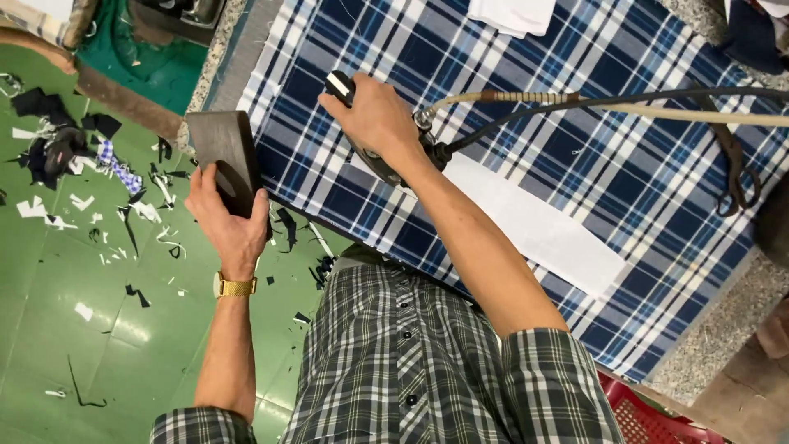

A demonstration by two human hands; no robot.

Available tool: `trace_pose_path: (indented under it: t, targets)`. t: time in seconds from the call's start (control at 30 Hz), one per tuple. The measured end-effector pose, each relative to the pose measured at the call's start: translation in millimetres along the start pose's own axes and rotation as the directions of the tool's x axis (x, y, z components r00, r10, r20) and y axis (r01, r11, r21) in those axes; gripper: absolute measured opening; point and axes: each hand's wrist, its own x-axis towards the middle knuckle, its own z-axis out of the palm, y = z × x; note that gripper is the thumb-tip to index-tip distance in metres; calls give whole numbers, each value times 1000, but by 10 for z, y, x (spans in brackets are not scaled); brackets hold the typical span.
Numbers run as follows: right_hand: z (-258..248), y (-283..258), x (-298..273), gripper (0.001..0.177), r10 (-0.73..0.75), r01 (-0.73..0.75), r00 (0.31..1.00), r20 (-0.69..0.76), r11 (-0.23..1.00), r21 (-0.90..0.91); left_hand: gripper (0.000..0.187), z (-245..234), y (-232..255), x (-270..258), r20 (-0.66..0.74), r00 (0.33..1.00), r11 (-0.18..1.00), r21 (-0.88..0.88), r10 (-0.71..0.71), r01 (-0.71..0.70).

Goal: The person irons a long white fabric strip on a plaid-covered table, then cuts it with scissors, folds it, and stacks it with other white pieces. The person repeats ironing and cutting on another strip before stacking the finished pieces.

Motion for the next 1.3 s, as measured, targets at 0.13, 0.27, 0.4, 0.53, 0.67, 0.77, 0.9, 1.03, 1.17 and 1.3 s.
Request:
trace_pose_path:
  t: [0.13, 0.27, 0.4, 0.53, 0.67, 0.77, 0.9, 1.03, 1.17, 1.3]
  targets:
    - [114, -1, -200, 50, -74, 75, 997, -28, 996, 39, 76, 100, -140, -30, -128, 984, 990, -52, 123, -131]
    - [216, 154, -518, 52, -39, 40, 997, 61, 999, -8, 74, 266, -85, 88, -67, 969, 967, -75, 239, -244]
    - [91, 457, -899, 48, -51, 54, 998, -37, 996, 74, 71, 647, 290, 239, 55, 912, 910, -112, 407, -400]
    - [-266, 772, -1463, 48, 138, -124, 982, -131, 987, 106, 66, 952, 921, 206, 125, 835, 839, -197, 535, -508]
    - [-534, 1307, -1903, 51, 404, -361, 872, -277, 912, 195, 61, 1223, 1381, 124, 171, 767, 779, -258, 619, -571]
    - [-726, 1833, -2281, 52, 553, -504, 753, -357, 833, 229, 63, 1401, 1354, 122, 238, 698, 733, -120, 676, -669]
    - [-781, 2835, -2706, 49, 615, -580, 559, -556, 769, 269, 63, 1455, 1336, 138, 281, 723, 768, -101, 631, -632]
    - [-927, 3398, -3103, 48, 647, -610, 428, -630, 722, 327, 61, 1493, 1302, 127, 285, 733, 773, -47, 618, -633]
    - [-1038, 3764, -3345, 45, 646, -590, 397, -652, 724, 358, 63, 1515, 1286, 102, 277, 738, 771, -16, 615, -637]
    - [-1050, 3880, -3404, 46, 646, -595, 392, -655, 721, 356, 63, 1539, 1272, 105, 265, 735, 763, -6, 625, -646]
